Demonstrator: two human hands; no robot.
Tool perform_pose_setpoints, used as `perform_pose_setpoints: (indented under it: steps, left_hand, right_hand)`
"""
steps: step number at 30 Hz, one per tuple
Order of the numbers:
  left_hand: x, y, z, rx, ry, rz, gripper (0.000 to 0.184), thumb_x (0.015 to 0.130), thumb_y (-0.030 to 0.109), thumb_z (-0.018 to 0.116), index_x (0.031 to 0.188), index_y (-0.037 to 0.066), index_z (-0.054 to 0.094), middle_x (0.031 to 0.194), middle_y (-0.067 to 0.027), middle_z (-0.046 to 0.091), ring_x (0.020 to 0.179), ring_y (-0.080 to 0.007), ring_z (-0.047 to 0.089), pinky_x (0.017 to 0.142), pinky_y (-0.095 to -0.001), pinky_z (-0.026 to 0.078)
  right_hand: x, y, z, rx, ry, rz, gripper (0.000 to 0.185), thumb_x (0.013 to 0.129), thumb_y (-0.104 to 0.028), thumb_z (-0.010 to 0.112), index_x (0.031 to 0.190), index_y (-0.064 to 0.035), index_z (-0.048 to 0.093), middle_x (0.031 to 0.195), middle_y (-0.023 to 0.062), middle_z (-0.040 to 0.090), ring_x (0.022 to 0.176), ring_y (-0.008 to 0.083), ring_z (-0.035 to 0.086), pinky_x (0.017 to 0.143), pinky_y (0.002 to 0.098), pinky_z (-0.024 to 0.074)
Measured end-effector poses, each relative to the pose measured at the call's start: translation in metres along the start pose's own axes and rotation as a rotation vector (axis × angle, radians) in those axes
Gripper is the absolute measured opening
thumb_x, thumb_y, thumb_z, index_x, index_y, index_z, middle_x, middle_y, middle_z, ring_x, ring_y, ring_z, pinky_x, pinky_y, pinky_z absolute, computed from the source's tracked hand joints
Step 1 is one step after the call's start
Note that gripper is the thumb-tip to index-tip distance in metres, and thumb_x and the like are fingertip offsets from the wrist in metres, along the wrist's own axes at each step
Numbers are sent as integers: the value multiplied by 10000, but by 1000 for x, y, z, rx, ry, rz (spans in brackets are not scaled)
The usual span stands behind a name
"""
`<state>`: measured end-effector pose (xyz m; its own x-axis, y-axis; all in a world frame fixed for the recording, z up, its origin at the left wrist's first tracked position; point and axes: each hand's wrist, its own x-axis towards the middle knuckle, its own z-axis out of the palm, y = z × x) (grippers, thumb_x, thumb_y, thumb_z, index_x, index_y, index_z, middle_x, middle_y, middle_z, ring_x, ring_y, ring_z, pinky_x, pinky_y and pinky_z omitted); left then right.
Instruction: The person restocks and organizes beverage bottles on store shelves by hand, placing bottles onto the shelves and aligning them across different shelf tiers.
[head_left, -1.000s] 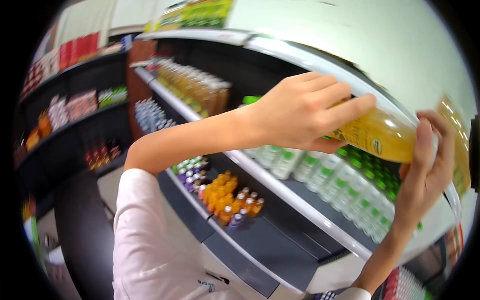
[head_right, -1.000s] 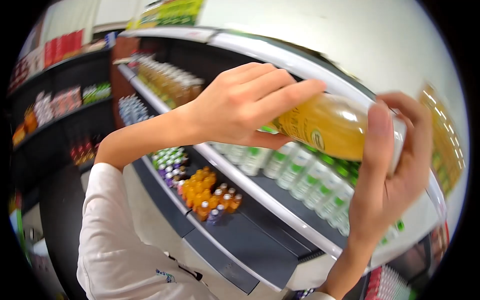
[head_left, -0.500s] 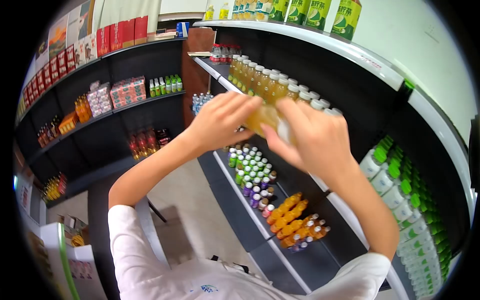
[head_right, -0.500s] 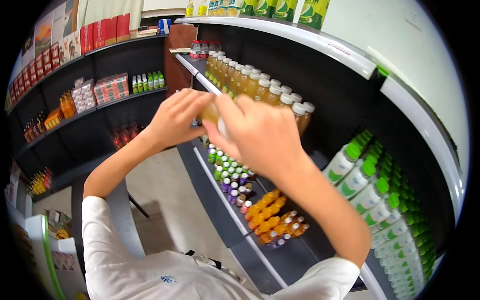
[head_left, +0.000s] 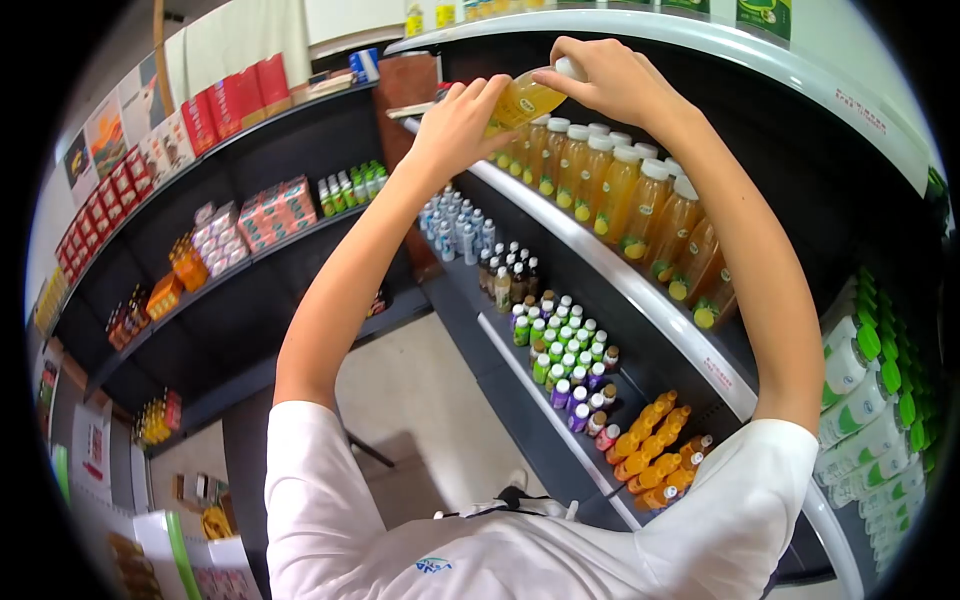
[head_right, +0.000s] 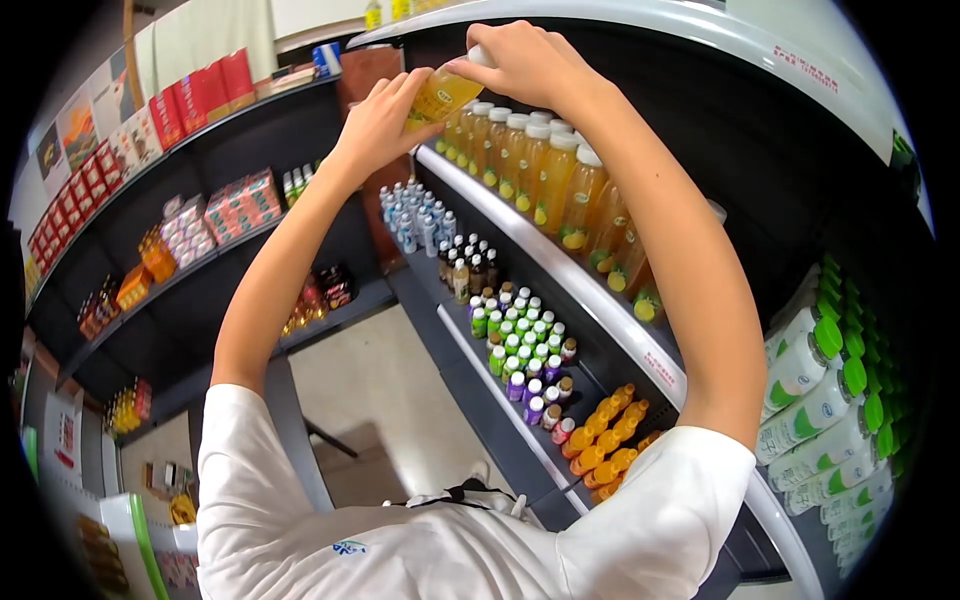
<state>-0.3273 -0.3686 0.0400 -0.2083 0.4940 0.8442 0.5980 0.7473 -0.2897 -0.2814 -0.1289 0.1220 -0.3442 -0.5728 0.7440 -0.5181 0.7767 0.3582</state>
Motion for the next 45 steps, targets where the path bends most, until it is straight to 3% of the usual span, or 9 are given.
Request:
perform_pose_setpoints:
  steps: [8, 16, 18, 19, 26, 28, 36, 40, 45]
  left_hand:
    - [91, -24, 121, -218, 149, 199, 633, 771, 289, 811, 1318, 134, 531, 1109, -70, 620, 994, -323, 615, 820, -431, 565]
    - [109, -39, 199, -316, 97, 236, 675, 756, 517, 816, 1280, 125, 649, 1122, -75, 674, 1063, -312, 642, 870, -431, 561]
    - [117, -39, 209, -421, 243, 201, 662, 791, 520, 799, 1289, 116, 637, 1165, -97, 678, 1091, -333, 648, 881, -447, 562]
    - [125, -44, 210, -581, 96, 197, 647, 828, 525, 776, 1296, 104, 628, 1195, -128, 689, 1095, -345, 671, 887, -441, 568]
    - [131, -80, 222, -1088, -50, 203, 660, 869, 531, 740, 1297, 46, 607, 1092, -207, 730, 953, -360, 736, 841, -416, 582]
    - [136, -91, 234, -1117, -111, 314, 639, 911, 455, 743, 1328, 4, 564, 1078, -212, 729, 897, -330, 748, 780, -384, 586]
    - [148, -94, 262, -954, -331, 467, 641, 913, 561, 658, 1213, -3, 613, 989, -222, 745, 877, -367, 732, 783, -430, 568]
    - [151, -102, 270, -1020, -367, 495, 686, 908, 582, 655, 1241, -16, 609, 983, -229, 744, 901, -362, 728, 802, -422, 565]
    - [148, -110, 280, -1058, -634, 529, 841, 919, 698, 572, 1332, -35, 575, 1081, -263, 727, 1011, -369, 717, 881, -408, 558]
  right_hand:
    - [-15, 46, 6, -326, -289, 104, 422, 941, -425, 675, 1127, -52, 615, 994, 139, 710, 960, 345, 690, 771, 452, 569]
    - [4, 70, 47, -307, -309, 152, 359, 869, -337, 734, 995, -19, 625, 924, 184, 724, 886, 385, 712, 747, 471, 580]
    - [16, 76, 56, -320, -319, 186, 383, 846, -346, 739, 1012, -21, 621, 919, 193, 728, 894, 385, 712, 744, 464, 577]
    - [21, 73, 54, -310, -346, 249, 415, 844, -376, 738, 1043, -28, 632, 927, 198, 729, 904, 384, 712, 749, 461, 573]
    - [40, 82, 86, -371, -418, 389, 440, 850, -425, 735, 1083, -58, 668, 938, 183, 734, 900, 377, 711, 754, 473, 565]
    - [49, 83, 96, -407, -434, 432, 456, 829, -465, 743, 1077, -87, 686, 940, 171, 741, 896, 373, 714, 756, 471, 567]
    - [50, 87, 130, -377, -528, 773, 587, 729, -552, 748, 1134, -127, 730, 1018, 146, 756, 963, 341, 725, 846, 458, 573]
    - [57, 93, 134, -331, -613, 834, 611, 722, -566, 749, 1155, -135, 728, 1045, 137, 755, 993, 340, 722, 875, 463, 561]
    - [53, 98, 147, -204, -784, 912, 643, 736, -563, 754, 1184, -104, 714, 1168, 175, 713, 1095, 344, 678, 912, 438, 536]
